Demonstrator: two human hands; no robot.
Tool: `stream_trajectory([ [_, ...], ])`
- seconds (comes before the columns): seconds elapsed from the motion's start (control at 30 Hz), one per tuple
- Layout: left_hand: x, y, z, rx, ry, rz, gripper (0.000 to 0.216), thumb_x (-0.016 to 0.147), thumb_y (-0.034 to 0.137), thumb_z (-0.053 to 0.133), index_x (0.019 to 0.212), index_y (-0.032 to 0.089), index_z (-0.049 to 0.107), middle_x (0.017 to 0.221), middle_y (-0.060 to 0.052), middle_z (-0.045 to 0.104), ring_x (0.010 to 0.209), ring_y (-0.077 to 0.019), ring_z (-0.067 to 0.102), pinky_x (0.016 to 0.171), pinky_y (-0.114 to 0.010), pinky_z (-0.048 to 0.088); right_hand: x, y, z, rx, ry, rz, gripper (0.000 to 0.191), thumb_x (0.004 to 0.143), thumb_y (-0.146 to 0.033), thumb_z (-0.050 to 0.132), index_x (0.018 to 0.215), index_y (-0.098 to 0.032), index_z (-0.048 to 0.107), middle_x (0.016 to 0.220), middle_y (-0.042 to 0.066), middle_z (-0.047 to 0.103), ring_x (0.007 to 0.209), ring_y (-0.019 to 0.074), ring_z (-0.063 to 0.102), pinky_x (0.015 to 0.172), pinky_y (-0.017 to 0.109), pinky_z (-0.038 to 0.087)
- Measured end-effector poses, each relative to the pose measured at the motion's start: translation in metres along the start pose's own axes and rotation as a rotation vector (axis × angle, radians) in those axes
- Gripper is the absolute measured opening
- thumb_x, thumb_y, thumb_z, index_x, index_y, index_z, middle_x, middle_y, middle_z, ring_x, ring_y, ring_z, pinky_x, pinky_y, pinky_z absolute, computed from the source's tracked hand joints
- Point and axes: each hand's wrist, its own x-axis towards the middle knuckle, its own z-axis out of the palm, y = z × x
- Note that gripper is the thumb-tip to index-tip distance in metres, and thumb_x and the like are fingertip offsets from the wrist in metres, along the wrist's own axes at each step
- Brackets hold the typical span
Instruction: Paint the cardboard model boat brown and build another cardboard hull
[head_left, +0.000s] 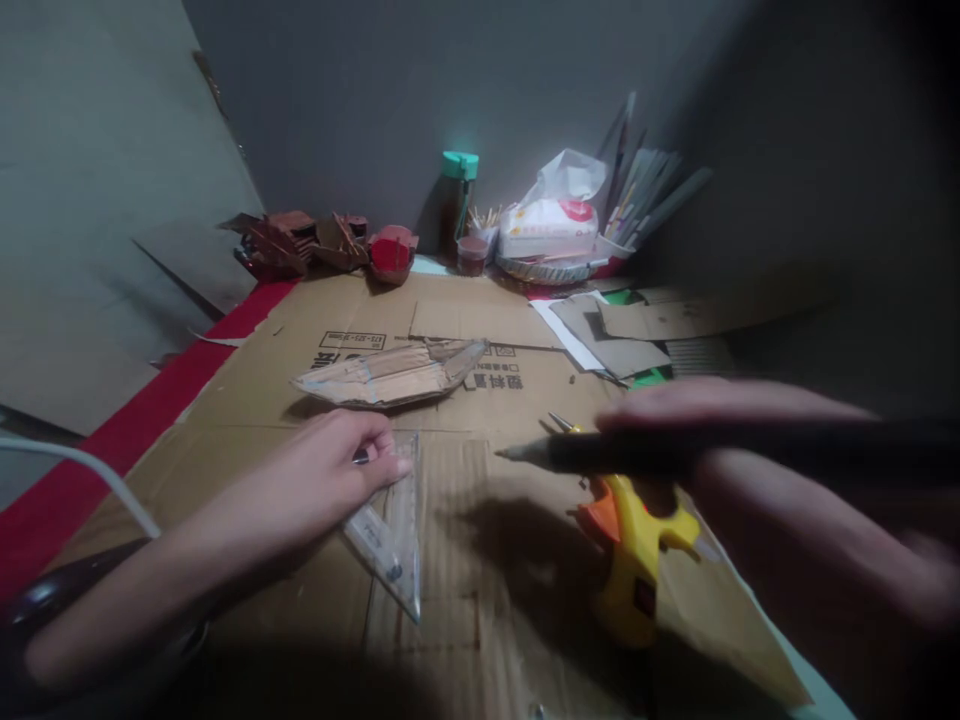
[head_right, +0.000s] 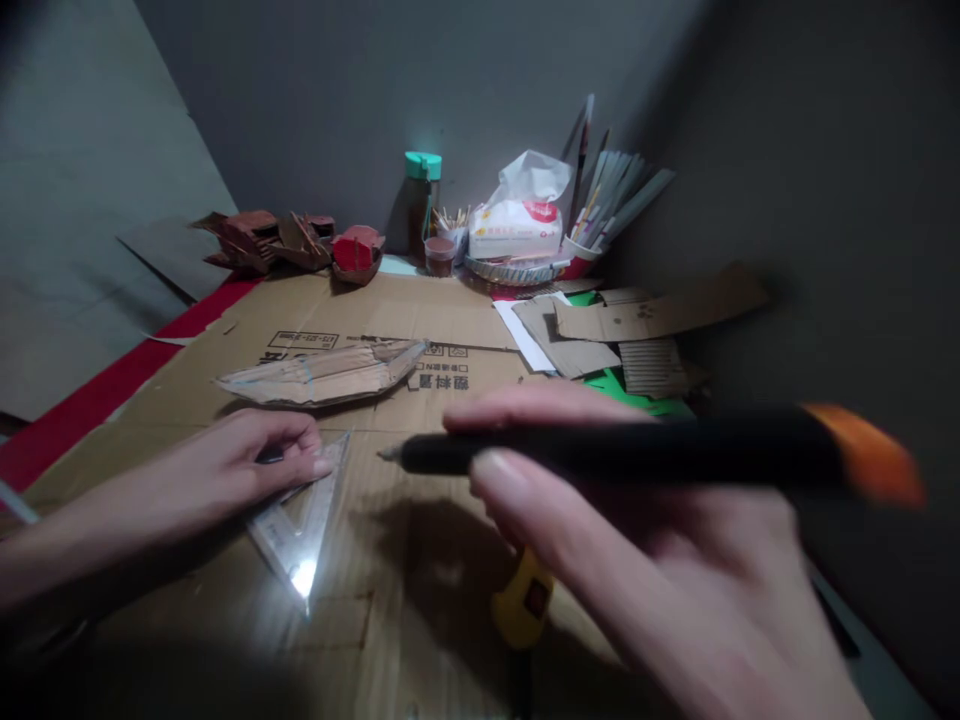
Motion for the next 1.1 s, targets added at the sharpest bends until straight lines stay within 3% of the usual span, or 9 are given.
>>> stream_trajectory([
  [0.1,0.002,-0.004,-0.001,0.011,-0.047,-0.031,0.036,0.083,0.057,0.055,0.068,0.024,0.052,0.068,0.003,0.051,0.068,-0.0204,0.049,0.06,-0.033,0.034,0.032,-0.015,0.018,0.067,-0.063,0.046,0.011,0.088,-0.041,0.075,0.091,-0.031,0.074,0.093,0.002,0.074,0.069,0.0171,0.071,0.051,0.023,0.058],
  [0.23,0.002,-0.004,-0.002,0.006,-0.08,-0.07,0.043,0.084,0.067,0.048,0.079,0.026,0.058,0.079,0.001,0.061,0.079,-0.0239,0.058,0.069,-0.036,0.04,0.047,-0.01,0.04,0.051,-0.219,0.043,0.017,0.09,-0.041,0.074,0.093,-0.025,0.069,0.086,0.0,0.071,0.076,0.0174,0.069,0.068,0.026,0.06],
  [0.37,0.002,0.004,-0.003,0.047,-0.1,-0.15,0.045,0.077,0.069,0.046,0.079,0.026,0.059,0.08,-0.001,0.061,0.081,-0.026,0.058,0.07,-0.038,0.042,0.046,0.002,0.048,0.138,-0.289,0.063,0.011,0.092,-0.035,0.072,0.094,-0.025,0.067,0.082,-0.001,0.067,0.068,0.0156,0.065,0.06,0.025,0.056],
  [0.5,0.005,0.009,-0.004,0.05,-0.119,-0.187,0.04,0.073,0.066,0.049,0.072,0.027,0.058,0.076,0.0,0.057,0.075,-0.0247,0.055,0.066,-0.037,0.042,0.045,0.004,0.051,0.168,-0.285,0.08,0.012,0.09,-0.032,0.075,0.093,-0.023,0.067,0.095,0.001,0.068,0.075,0.0174,0.069,0.065,0.028,0.06],
  [0.93,0.006,0.007,-0.003,0.067,-0.111,-0.205,0.038,0.066,0.065,0.048,0.064,0.027,0.051,0.071,0.0,0.053,0.07,-0.0239,0.05,0.062,-0.037,0.041,0.045,0.009,0.054,0.122,-0.305,0.047,0.011,0.093,-0.031,0.072,0.102,-0.025,0.069,0.1,0.0,0.071,0.083,0.017,0.07,0.07,0.026,0.058],
  [1.1,0.006,0.004,-0.003,0.079,-0.109,-0.177,0.04,0.072,0.067,0.047,0.066,0.028,0.052,0.07,0.0,0.052,0.069,-0.0236,0.049,0.061,-0.036,0.04,0.046,0.01,0.055,0.094,-0.311,0.076,0.012,0.091,-0.035,0.073,0.091,-0.024,0.069,0.098,0.001,0.073,0.084,0.0202,0.07,0.069,0.029,0.06],
])
